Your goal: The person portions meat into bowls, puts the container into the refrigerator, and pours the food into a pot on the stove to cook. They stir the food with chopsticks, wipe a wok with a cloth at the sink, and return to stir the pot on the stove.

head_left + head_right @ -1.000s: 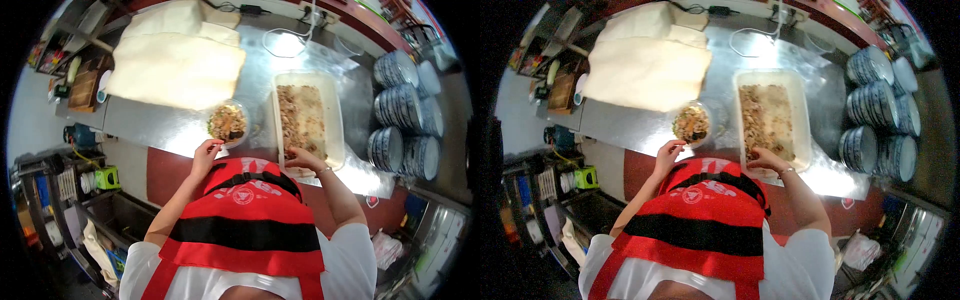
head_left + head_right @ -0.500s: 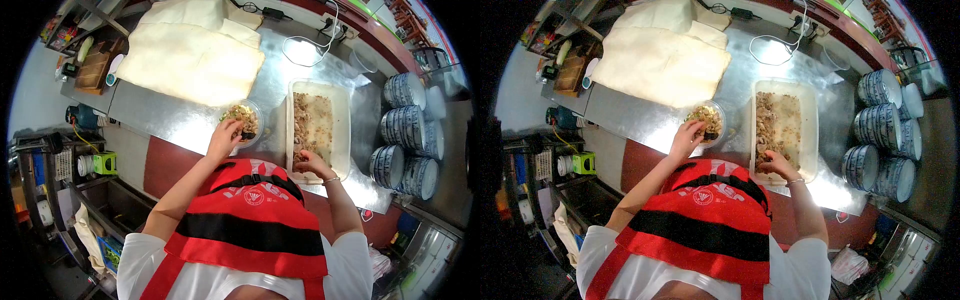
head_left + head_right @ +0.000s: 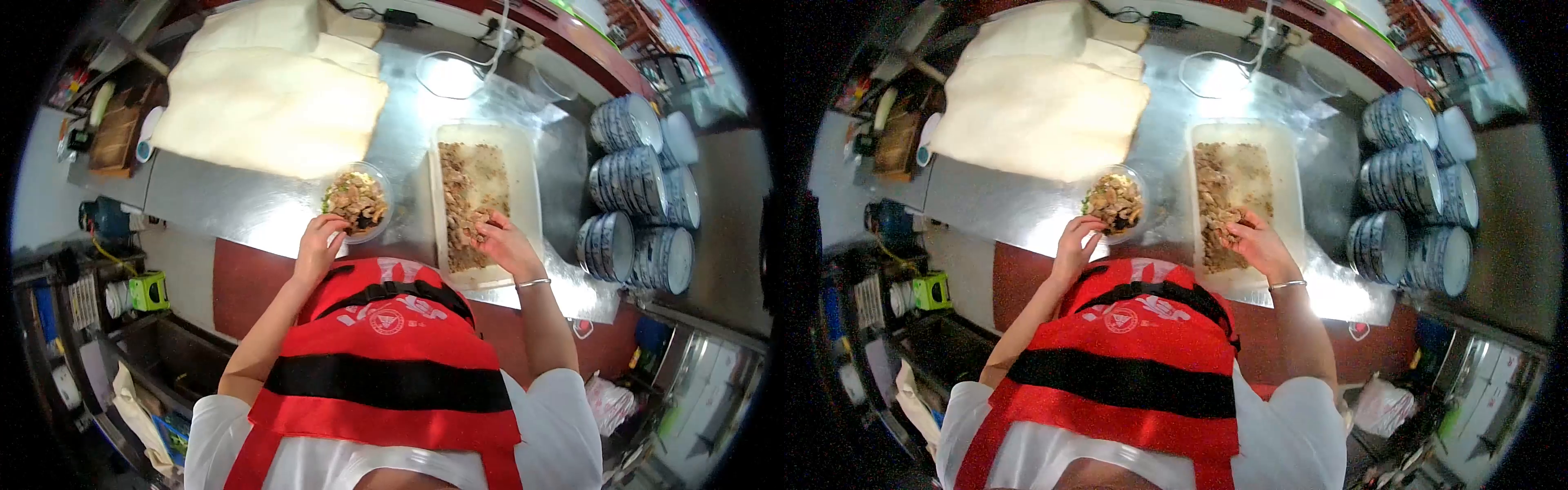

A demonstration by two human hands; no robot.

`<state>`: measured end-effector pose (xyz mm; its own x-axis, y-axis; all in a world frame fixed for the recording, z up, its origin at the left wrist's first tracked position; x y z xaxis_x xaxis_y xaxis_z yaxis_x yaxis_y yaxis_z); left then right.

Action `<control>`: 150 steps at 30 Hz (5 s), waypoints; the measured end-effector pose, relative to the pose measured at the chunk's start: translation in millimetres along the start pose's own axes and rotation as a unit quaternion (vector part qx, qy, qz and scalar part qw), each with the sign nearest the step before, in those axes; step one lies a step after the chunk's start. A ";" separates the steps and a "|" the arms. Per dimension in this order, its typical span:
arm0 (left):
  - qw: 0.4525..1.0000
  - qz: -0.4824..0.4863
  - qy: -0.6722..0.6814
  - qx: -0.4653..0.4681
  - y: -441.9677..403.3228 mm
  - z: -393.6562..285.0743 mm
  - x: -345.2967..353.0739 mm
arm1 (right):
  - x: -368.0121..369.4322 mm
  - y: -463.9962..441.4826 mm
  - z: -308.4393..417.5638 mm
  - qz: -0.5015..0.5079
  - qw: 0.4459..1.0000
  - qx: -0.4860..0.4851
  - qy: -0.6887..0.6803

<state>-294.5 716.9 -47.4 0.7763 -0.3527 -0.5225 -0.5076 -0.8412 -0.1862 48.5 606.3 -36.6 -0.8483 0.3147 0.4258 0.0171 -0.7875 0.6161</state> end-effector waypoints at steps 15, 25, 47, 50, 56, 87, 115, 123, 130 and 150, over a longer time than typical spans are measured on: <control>0.993 -0.081 0.019 -0.088 31.7 14.9 -28.8 | 156.2 -132.0 -23.8 -0.005 0.913 -0.097 0.397; 0.989 -0.093 0.042 -0.106 32.4 13.0 -32.0 | 167.0 -136.7 -11.7 -0.032 0.822 -0.184 0.538; 0.998 -0.046 -0.027 -0.039 -1.9 8.1 -30.5 | 119.7 -43.3 21.8 -0.036 0.981 -0.132 0.141; 0.997 -0.006 -0.065 -0.041 -23.2 8.7 -15.9 | 81.1 -14.0 30.4 -0.097 0.980 -0.150 0.093; 0.992 0.049 -0.113 -0.001 -46.3 11.4 2.1 | -1.4 29.7 22.8 -0.224 0.929 -0.133 0.264; 0.984 0.150 0.035 0.083 2.4 -164.8 144.4 | -61.1 79.8 -11.5 -0.272 0.744 -0.245 0.559; 0.982 0.174 0.069 -0.025 78.8 -89.3 74.4 | -49.6 58.1 -140.2 -0.170 0.978 0.037 -0.113; 0.985 0.156 0.051 -0.056 95.0 -55.9 39.7 | -53.8 49.5 -155.0 -0.244 0.962 -0.001 -0.123; 0.998 0.031 0.050 -0.015 47.3 -44.1 13.3 | -62.3 88.2 -179.6 -0.290 0.952 -0.076 -0.052; 0.901 0.332 -0.170 0.222 -23.7 -159.1 200.5 | -2.0 140.7 -178.6 -0.407 0.878 -0.242 0.063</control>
<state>-67.4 600.9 -15.3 0.1247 -0.5089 -0.8517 -0.9760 -0.2174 -0.0130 -41.9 400.3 -69.1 -0.5265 0.8416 -0.1204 -0.8242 -0.4705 0.3152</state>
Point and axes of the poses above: each hand's wrist, its own y-axis away from the middle knuckle, its own x-axis out of the palm, z = x × y, the point moved 4 cm from there along -y, towards the middle knuckle, and after that the axes turned 12 degrees about y, right-handed, at the moved point
